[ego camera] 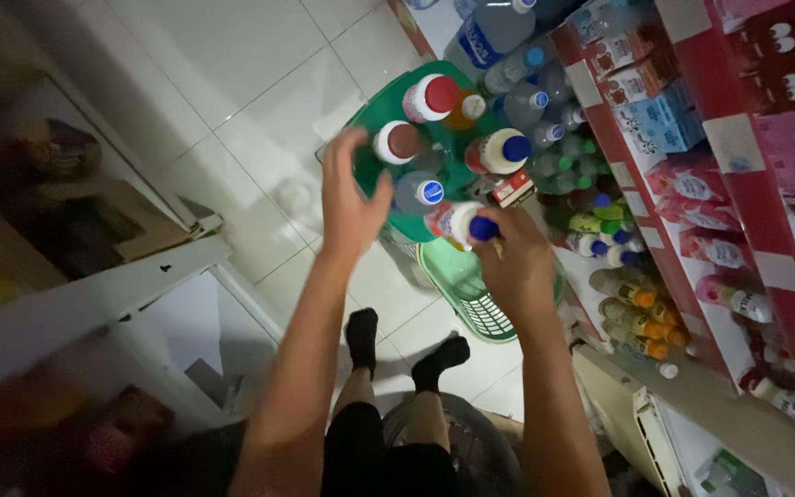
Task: The person repeatedly takes various packaged drinks and food items from a green basket and places them into a refrigerated display case. They handle cartons, bottles, and pouches, arranging them on the shelves.
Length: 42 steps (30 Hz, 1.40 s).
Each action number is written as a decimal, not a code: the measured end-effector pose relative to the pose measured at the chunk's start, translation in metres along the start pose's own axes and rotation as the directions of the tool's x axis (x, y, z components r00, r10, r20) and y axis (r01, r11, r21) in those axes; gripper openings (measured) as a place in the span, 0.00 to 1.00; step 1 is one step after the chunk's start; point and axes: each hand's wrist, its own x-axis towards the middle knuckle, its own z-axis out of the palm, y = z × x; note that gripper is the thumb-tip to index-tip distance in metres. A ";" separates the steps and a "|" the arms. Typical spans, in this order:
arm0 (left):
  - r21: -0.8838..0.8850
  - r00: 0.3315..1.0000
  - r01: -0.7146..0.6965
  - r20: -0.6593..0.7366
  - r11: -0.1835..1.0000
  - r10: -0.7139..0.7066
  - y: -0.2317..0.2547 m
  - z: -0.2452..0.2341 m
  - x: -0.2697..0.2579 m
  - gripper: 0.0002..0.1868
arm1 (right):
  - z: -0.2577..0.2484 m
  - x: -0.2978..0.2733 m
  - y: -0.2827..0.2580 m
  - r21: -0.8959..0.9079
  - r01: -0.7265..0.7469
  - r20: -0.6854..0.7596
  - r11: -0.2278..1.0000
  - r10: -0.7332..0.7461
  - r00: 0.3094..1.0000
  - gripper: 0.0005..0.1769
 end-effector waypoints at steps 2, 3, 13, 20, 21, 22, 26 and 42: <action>-0.152 0.994 -0.072 0.075 0.986 0.084 0.038 -0.009 -0.032 0.40 | -0.017 0.001 -0.018 -0.006 -0.002 0.043 1.000 0.002 0.999 0.19; -0.168 0.974 -0.144 0.149 0.975 0.170 0.053 -0.013 -0.043 0.49 | -0.028 0.002 -0.026 0.020 -0.048 0.089 0.999 0.046 0.995 0.19; -0.043 0.979 0.135 0.161 0.990 -0.126 0.083 0.029 -0.091 0.39 | -0.049 0.019 -0.004 0.180 -0.114 0.100 0.977 0.097 0.990 0.26; -0.067 0.994 0.062 0.095 0.996 -0.055 0.073 0.029 -0.111 0.37 | 0.019 0.080 0.092 -0.130 0.016 -0.257 0.991 -0.049 0.965 0.53; -0.062 0.993 0.070 0.102 0.996 -0.063 0.074 0.028 -0.113 0.38 | 0.030 0.085 0.097 -0.124 -0.094 -0.206 0.988 0.068 0.976 0.51; -0.058 0.992 0.076 0.110 0.995 -0.069 0.075 0.027 -0.115 0.38 | 0.039 0.087 0.101 -0.123 -0.204 -0.154 0.971 0.185 0.971 0.48; -0.060 0.969 0.180 0.180 0.982 -0.167 0.075 0.024 -0.117 0.38 | 0.050 0.090 0.109 -0.187 -0.313 -0.180 0.931 0.281 0.943 0.34; -0.106 0.986 0.065 0.160 0.992 -0.047 0.141 0.008 -0.095 0.40 | -0.107 0.042 0.068 0.172 -0.036 -0.558 0.984 0.128 0.820 0.41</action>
